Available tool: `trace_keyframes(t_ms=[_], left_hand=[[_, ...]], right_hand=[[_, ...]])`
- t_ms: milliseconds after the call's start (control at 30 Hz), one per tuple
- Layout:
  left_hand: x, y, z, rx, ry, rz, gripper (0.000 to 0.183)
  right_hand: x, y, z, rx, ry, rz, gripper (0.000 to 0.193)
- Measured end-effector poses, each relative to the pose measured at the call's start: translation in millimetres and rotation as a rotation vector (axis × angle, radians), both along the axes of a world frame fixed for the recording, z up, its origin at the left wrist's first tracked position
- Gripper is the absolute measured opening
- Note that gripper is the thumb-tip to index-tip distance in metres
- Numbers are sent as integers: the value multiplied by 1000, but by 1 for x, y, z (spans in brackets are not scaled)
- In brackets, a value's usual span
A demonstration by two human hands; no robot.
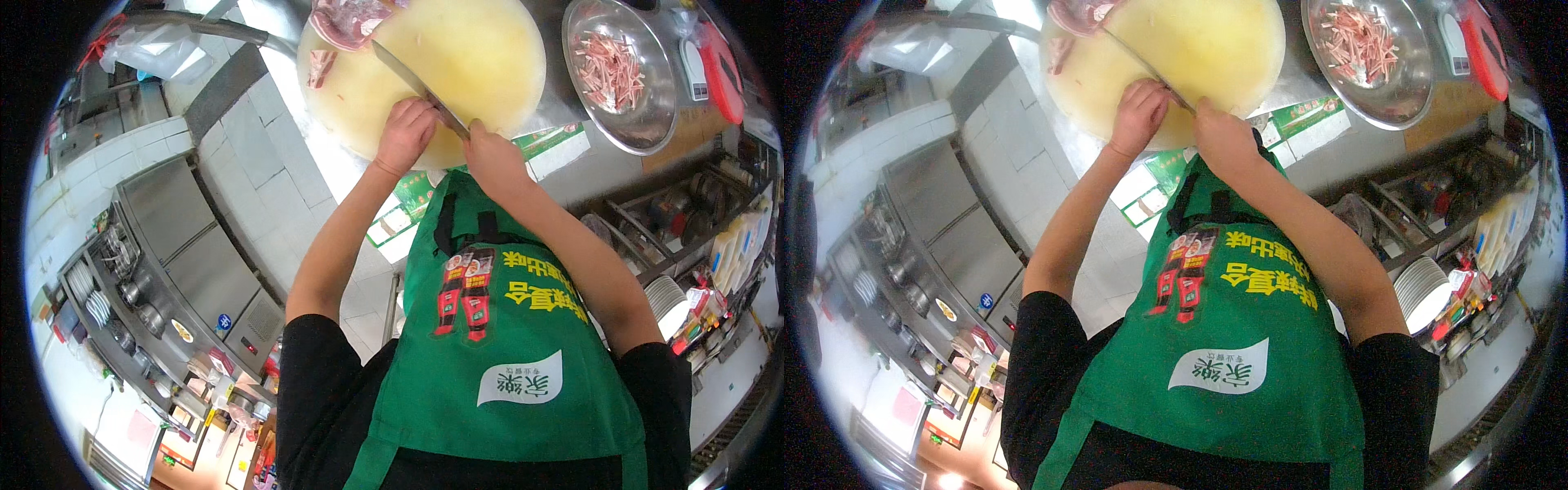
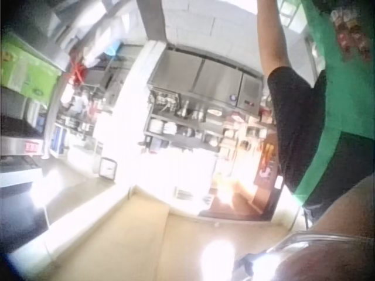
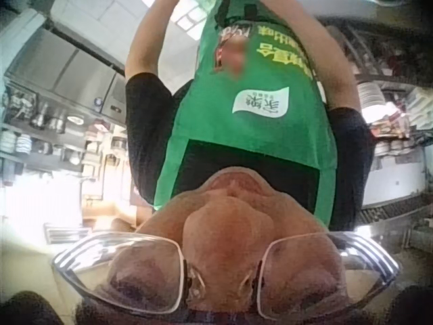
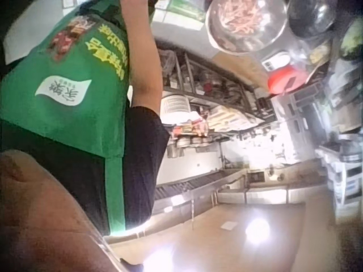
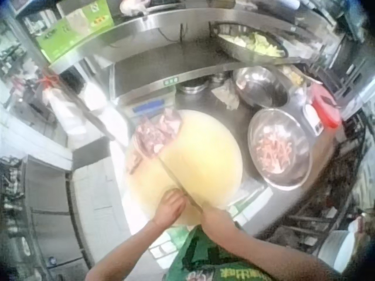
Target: The person slices raw meat into thin strips using a cleaver on a white cutting board. The person places the sliced meat into a metal bowl and occasionally washes the cleaver at a nearby sink.
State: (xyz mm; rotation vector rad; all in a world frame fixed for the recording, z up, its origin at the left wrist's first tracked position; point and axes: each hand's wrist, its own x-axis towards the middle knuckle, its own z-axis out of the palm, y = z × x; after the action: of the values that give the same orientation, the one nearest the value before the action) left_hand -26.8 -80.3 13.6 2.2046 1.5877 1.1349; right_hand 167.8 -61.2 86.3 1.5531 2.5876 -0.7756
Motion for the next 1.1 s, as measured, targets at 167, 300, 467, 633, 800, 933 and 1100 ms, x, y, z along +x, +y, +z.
trace_keyframes(t_ms=[167,300,467,633,800,933,1100], left_hand=[[-4,-1,-2,0,37,-16,23],[-3,-6,-2,-41,54,-13,22],[1,-5,1,-49,70,12,16],[6,-26,6,-106,66,66,18],[18,-39,12,-112,120,161,30],[40,-42,23,-212,143,219,36],[67,-25,32,-261,202,380,32]], right_hand=[[-15,11,-1,8,-13,11,8],[-5,4,0,-35,35,-18,11],[12,7,-2,-89,38,-61,19],[48,41,-16,-371,345,-223,34],[108,77,-42,-893,633,-360,41],[142,89,-85,-896,561,-513,51],[160,105,-90,-807,600,-489,55]])
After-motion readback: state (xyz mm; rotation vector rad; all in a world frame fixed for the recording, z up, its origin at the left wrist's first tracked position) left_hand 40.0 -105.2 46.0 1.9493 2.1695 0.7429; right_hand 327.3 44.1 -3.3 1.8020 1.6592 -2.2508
